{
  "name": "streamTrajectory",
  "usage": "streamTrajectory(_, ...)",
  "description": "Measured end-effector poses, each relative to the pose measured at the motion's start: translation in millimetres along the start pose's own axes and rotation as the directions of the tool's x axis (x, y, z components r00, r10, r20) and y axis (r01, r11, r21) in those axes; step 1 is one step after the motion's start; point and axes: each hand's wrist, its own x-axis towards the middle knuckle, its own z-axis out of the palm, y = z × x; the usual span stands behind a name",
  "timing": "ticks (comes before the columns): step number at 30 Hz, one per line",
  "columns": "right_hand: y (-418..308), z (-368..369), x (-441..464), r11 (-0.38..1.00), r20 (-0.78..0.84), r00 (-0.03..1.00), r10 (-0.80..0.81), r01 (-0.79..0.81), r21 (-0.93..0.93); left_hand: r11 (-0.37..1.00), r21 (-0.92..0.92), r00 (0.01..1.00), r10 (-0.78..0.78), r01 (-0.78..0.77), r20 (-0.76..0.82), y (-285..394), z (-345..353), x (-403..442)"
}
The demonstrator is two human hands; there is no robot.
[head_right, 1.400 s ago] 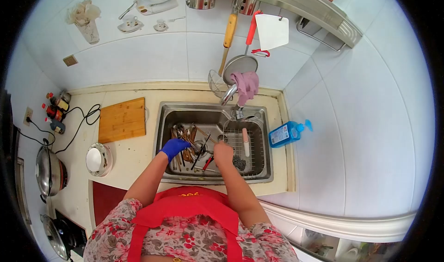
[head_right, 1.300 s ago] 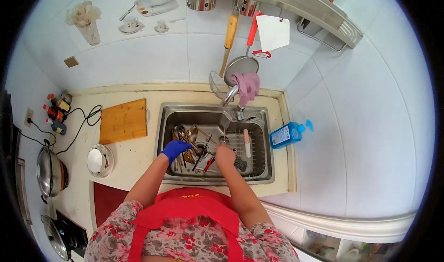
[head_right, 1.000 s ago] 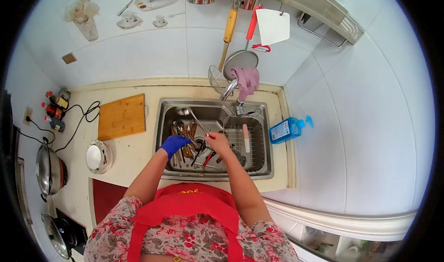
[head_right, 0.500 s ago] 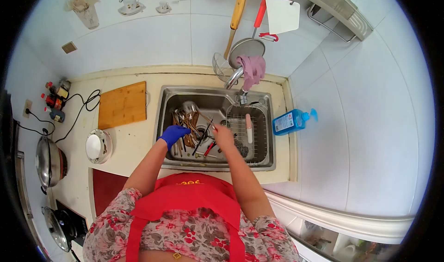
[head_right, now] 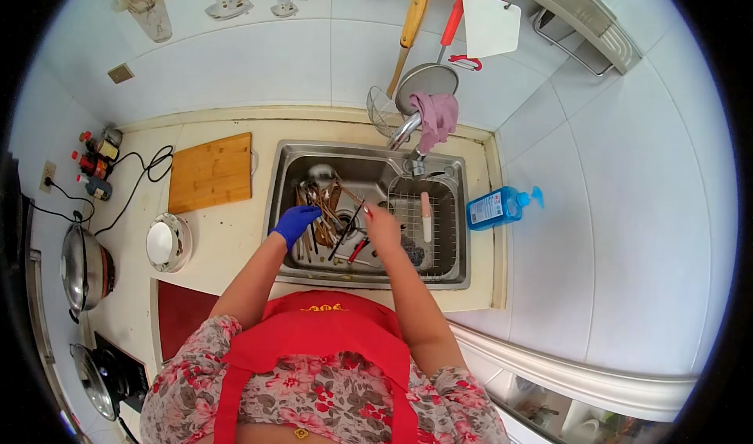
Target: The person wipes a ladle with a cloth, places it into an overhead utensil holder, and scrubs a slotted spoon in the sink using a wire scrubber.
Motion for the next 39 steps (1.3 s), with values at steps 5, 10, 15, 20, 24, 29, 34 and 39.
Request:
streamTrajectory(5,15,17,-7,0.907,0.007,0.998,0.058,-0.050,-0.418,0.997,0.069,0.998,0.039,-0.042,0.044,-10,-4,5)
streamTrajectory(10,13,2,7,0.991,-0.005,0.992,0.123,-0.123,0.047,0.996,0.070,0.995,-0.054,0.049,0.078,-3,-2,-1)
streamTrajectory(15,-7,-11,6,0.388,0.619,0.776,0.121,-0.611,0.690,0.997,0.075,0.998,-0.003,-0.001,0.056,6,5,3)
streamTrajectory(20,-20,-11,1,0.239,0.701,0.711,0.062,-0.692,0.681,0.980,-0.201,0.998,0.011,0.000,0.056,33,13,-1)
streamTrajectory(24,-24,-5,-3,0.143,0.740,0.671,-0.045,-0.729,0.670,0.979,-0.189,0.994,-0.057,0.074,0.095,52,19,-6)
streamTrajectory(29,-41,-7,-7,0.246,0.698,0.713,-0.073,-0.665,0.705,0.897,-0.441,0.996,0.053,-0.013,0.078,48,21,-1)
streamTrajectory(34,-38,-6,-11,0.447,0.670,0.733,-0.121,-0.562,0.696,0.932,-0.332,0.987,0.115,-0.147,-0.113,62,7,6)
streamTrajectory(39,-20,-9,-18,0.641,0.736,0.667,-0.115,-0.516,0.568,0.921,-0.350,0.976,0.111,-0.172,-0.187,76,-9,3)
